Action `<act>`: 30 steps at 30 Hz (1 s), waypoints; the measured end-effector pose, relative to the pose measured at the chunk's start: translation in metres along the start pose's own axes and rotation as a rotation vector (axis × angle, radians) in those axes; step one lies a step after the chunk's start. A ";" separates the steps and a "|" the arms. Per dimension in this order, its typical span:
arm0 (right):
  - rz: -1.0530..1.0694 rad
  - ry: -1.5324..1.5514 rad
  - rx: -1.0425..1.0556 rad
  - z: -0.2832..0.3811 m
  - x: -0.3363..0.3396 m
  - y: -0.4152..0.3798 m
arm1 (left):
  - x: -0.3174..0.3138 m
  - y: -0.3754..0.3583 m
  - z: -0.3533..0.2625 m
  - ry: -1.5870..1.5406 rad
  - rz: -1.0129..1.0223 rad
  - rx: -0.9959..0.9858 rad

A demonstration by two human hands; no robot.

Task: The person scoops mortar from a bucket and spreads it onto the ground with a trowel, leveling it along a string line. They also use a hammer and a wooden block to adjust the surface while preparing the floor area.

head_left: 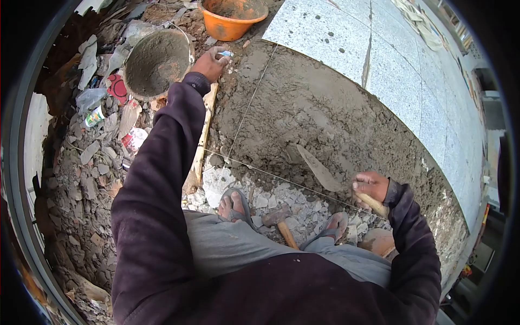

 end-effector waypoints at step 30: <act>-0.498 -0.328 -0.039 0.009 -0.010 0.111 | -0.072 0.034 -0.062 0.004 0.211 -0.228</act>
Point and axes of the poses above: each hand's wrist, its own y-axis towards the middle knuckle, its own x-axis out of the back of the hand, z = x × y, the point moved 3 cm from there along y, towards the middle knuckle, and after that the axes turned 10 degrees about -y, right-handed, at the moved point
